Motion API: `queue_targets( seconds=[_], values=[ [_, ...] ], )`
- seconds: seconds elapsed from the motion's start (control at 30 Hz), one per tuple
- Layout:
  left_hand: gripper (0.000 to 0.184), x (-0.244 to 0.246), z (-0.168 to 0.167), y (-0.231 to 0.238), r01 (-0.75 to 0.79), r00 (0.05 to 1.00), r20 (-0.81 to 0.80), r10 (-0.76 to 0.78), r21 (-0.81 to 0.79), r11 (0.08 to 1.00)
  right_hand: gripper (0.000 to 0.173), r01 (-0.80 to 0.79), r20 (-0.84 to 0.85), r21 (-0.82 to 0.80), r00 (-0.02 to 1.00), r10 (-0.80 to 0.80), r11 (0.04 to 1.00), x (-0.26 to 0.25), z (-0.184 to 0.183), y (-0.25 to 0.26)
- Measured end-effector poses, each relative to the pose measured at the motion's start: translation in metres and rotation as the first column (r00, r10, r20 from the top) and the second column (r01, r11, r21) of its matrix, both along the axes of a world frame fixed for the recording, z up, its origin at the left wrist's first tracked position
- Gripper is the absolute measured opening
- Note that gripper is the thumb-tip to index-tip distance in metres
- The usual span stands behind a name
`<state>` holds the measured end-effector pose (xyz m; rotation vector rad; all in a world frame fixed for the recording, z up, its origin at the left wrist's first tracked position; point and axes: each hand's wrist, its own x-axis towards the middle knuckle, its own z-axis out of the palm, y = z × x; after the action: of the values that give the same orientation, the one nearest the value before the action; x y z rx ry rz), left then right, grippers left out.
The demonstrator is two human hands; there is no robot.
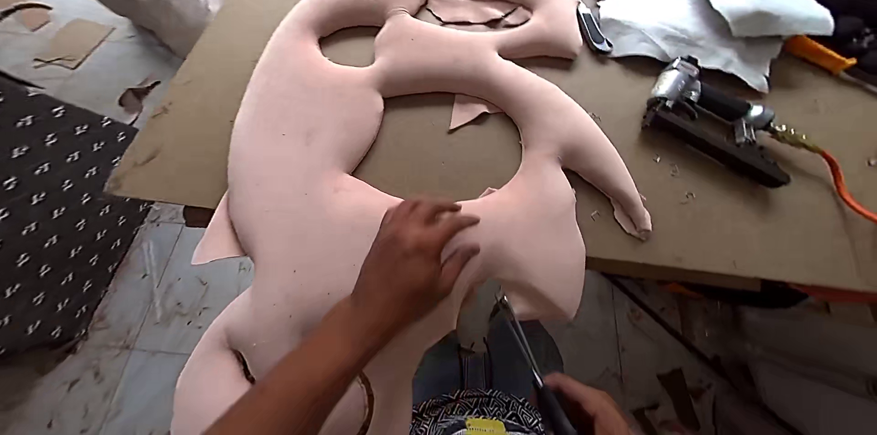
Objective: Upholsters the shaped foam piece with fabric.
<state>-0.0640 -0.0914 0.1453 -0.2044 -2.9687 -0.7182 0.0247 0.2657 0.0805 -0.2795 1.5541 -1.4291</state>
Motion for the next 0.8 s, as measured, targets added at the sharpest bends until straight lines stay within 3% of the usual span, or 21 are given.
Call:
queue_targets(
  seconds=[0.1,0.17,0.4,0.8],
  values=[
    [0.042,-0.036,-0.021,-0.006,0.178,0.981,0.070,-0.182,0.058,0.982,0.068,0.123,-0.044,-0.001,0.991,-0.123,0.992,0.018,-0.013,-0.035],
    [0.043,-0.038,-0.029,-0.005,0.223,0.974,0.037,-0.224,0.031,0.974,0.072,0.197,-0.063,-0.048,0.978,-0.200,0.979,0.023,-0.019,-0.054],
    [0.043,-0.035,-0.031,-0.004,0.221,0.975,0.007,-0.221,0.006,0.975,0.079,0.411,-0.167,-0.058,0.895,-0.415,0.910,0.020,-0.031,-0.091],
    [0.043,-0.036,-0.033,-0.006,0.216,0.976,-0.006,-0.216,0.014,0.976,0.071,0.502,-0.182,-0.028,0.848,-0.498,0.865,0.016,-0.050,-0.101]
  ],
)
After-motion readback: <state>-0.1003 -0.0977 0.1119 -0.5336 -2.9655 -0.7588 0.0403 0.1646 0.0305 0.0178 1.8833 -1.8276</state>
